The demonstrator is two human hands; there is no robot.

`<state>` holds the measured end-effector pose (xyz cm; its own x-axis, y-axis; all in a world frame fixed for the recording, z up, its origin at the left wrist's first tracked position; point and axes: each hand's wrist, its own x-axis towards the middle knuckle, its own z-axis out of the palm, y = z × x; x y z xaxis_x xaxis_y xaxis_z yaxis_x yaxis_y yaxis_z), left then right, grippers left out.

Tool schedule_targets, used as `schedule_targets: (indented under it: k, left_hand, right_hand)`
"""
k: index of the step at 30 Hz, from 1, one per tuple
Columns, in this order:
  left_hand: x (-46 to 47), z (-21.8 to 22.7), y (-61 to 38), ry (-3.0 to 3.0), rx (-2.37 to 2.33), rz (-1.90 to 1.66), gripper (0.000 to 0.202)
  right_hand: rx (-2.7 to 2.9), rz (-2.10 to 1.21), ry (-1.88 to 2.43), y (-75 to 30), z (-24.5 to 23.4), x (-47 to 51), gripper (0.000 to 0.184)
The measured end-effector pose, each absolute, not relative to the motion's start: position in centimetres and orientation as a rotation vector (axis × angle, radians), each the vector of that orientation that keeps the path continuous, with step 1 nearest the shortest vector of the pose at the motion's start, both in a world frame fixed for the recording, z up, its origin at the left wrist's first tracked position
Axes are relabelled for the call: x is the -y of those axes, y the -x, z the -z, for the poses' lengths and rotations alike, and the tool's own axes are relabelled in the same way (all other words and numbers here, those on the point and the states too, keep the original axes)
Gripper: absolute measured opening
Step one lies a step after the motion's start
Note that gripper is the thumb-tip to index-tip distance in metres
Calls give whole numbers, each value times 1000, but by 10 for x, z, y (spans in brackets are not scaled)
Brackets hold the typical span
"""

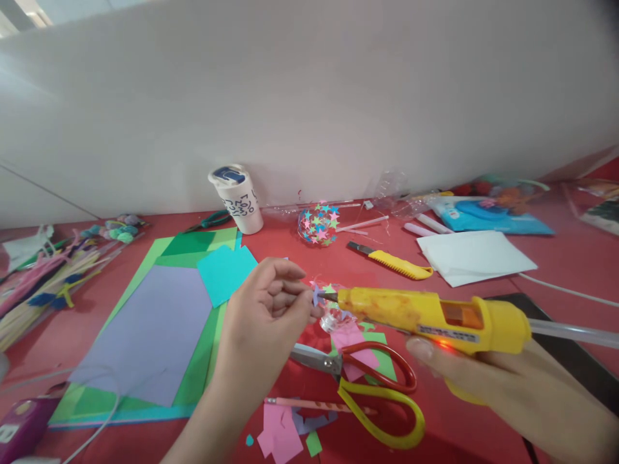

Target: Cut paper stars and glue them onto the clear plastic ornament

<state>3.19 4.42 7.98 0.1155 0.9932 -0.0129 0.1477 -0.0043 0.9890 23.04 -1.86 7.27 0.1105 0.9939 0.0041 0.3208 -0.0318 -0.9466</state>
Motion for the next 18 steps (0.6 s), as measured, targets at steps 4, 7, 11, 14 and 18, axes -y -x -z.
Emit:
schedule_targets:
  k: [4,7,11,14,18]
  left_hand:
    - [-44,-79,-32,-1354,-1209,-1045,14]
    - [-44,-80,-32,-1353,-1212,-1042,14]
    - [-44,-81,-32,-1352,-1213,-1041,14]
    - [-44,-81,-33,-1356,-1224,-1038,14]
    - [-45,-81,-33,-1364,-1221,-1040,14]
  right_hand:
    - [1324,-926,1545,-230,-74,20,8]
    - [1340,-924,1589,-231,-73,20,8]
    - [1345,-935,1594,-231,-72,18,4]
    - [1349,-955,1538,-231,-72,17,2]
    - [1335,-986,1501,-232,-73,19,6]
